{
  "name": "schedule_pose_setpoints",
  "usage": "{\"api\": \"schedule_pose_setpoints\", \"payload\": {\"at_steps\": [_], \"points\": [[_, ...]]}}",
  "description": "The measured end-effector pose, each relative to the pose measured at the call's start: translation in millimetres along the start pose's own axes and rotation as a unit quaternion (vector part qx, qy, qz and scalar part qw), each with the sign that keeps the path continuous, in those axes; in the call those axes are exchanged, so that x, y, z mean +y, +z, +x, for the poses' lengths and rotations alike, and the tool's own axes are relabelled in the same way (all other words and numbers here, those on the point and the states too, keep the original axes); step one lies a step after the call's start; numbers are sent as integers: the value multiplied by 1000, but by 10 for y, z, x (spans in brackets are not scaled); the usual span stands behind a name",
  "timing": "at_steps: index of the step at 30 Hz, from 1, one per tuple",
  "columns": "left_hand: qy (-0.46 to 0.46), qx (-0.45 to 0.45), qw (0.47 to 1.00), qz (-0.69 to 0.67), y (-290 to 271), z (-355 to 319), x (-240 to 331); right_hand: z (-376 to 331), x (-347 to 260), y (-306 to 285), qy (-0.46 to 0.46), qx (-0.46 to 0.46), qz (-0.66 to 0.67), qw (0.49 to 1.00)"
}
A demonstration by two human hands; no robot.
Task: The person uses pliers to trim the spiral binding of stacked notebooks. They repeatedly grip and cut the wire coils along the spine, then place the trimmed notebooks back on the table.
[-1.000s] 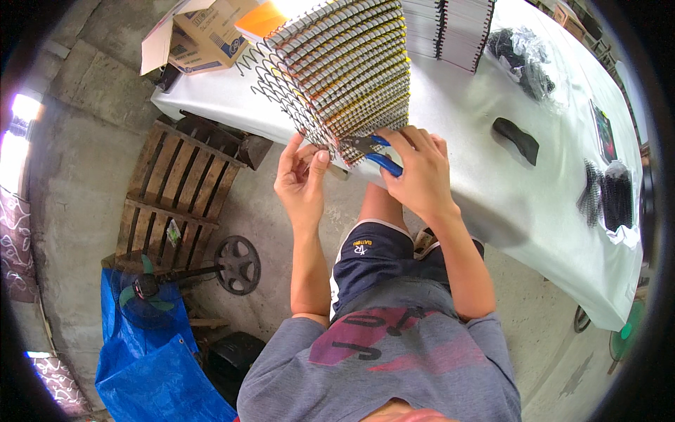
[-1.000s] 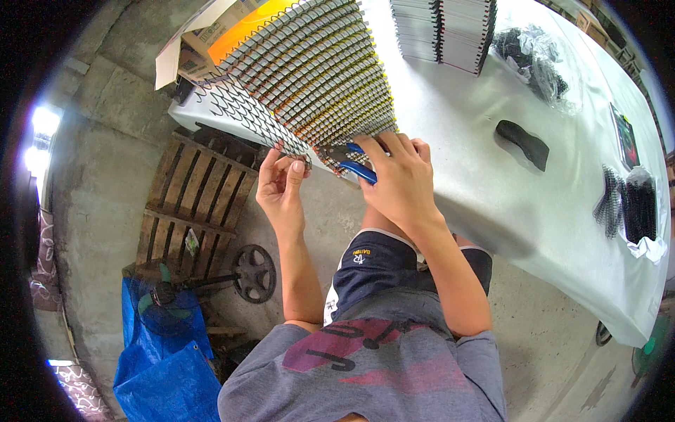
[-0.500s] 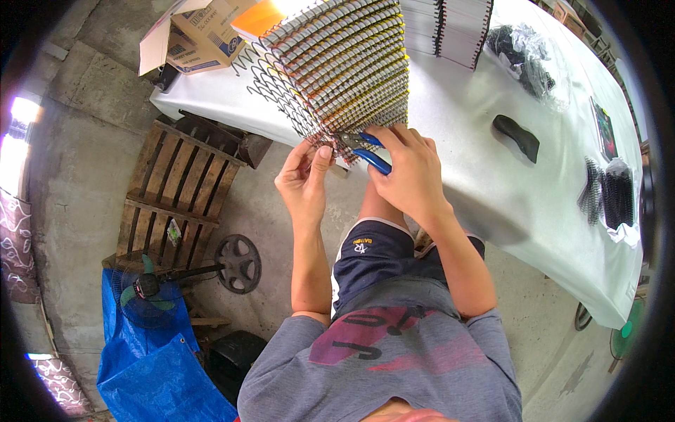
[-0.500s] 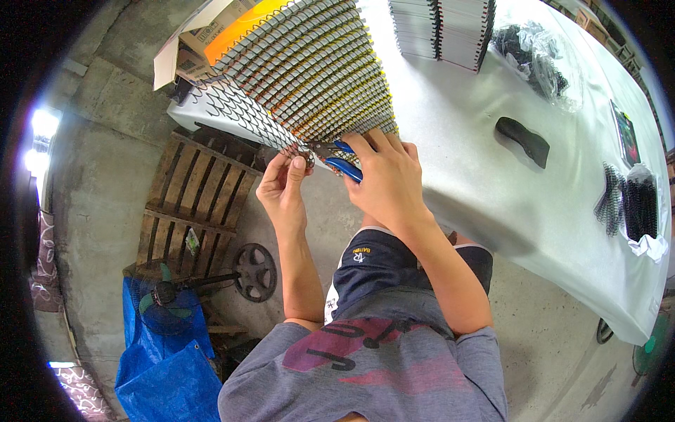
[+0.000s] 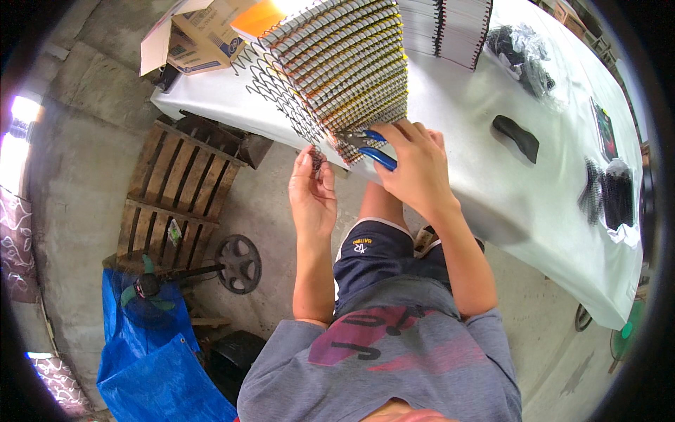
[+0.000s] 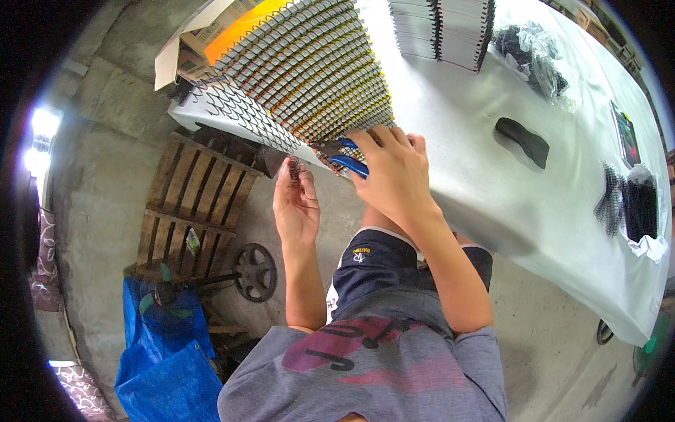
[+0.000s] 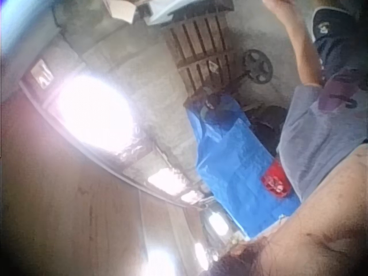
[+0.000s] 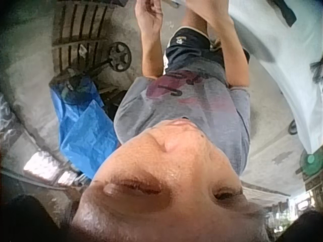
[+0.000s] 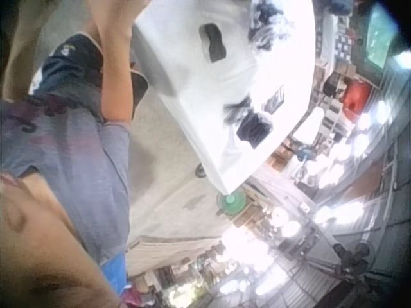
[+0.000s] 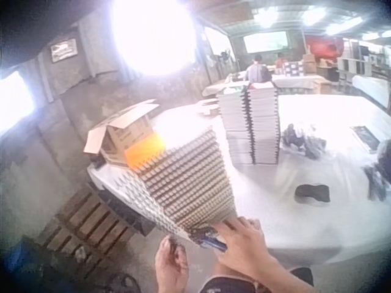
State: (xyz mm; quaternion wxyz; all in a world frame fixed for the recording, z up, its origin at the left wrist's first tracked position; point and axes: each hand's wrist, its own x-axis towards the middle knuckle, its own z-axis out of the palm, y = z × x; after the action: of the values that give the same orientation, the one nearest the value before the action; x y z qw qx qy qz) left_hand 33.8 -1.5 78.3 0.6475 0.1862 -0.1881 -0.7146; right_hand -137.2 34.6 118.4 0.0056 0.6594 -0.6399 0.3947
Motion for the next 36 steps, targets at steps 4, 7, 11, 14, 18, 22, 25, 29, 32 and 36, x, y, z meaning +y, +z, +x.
{"api": "schedule_pose_setpoints", "payload": {"at_steps": [4,7,11,14,18,22,25,29,32,36], "points": [[-125,14,970,-209,-73,91,84,-15,-51,-78,-23,51,-32,998],[-91,-27,985,-147,105,55,122,14,-81,-110,-31,50,-45,997],[42,-51,996,58,250,94,82,29,-94,-93,-38,39,-56,997],[161,-55,937,306,297,161,10,37,-123,-91,-37,24,-63,997],[285,-65,833,469,302,241,-94,49,-164,-100,-19,-14,-60,998],[353,-57,783,509,344,261,-138,54,-200,-138,-11,-15,-36,999],[366,-52,762,531,366,249,-131,63,-164,-96,-13,-16,-24,1000],[364,-54,761,535,363,261,-119,50,-113,-11,31,-53,12,998],[361,-52,762,535,378,260,-127,28,-109,-12,28,-48,22,998],[342,-57,782,518,298,261,-128,6,-89,-93,-20,21,-19,999]]}}
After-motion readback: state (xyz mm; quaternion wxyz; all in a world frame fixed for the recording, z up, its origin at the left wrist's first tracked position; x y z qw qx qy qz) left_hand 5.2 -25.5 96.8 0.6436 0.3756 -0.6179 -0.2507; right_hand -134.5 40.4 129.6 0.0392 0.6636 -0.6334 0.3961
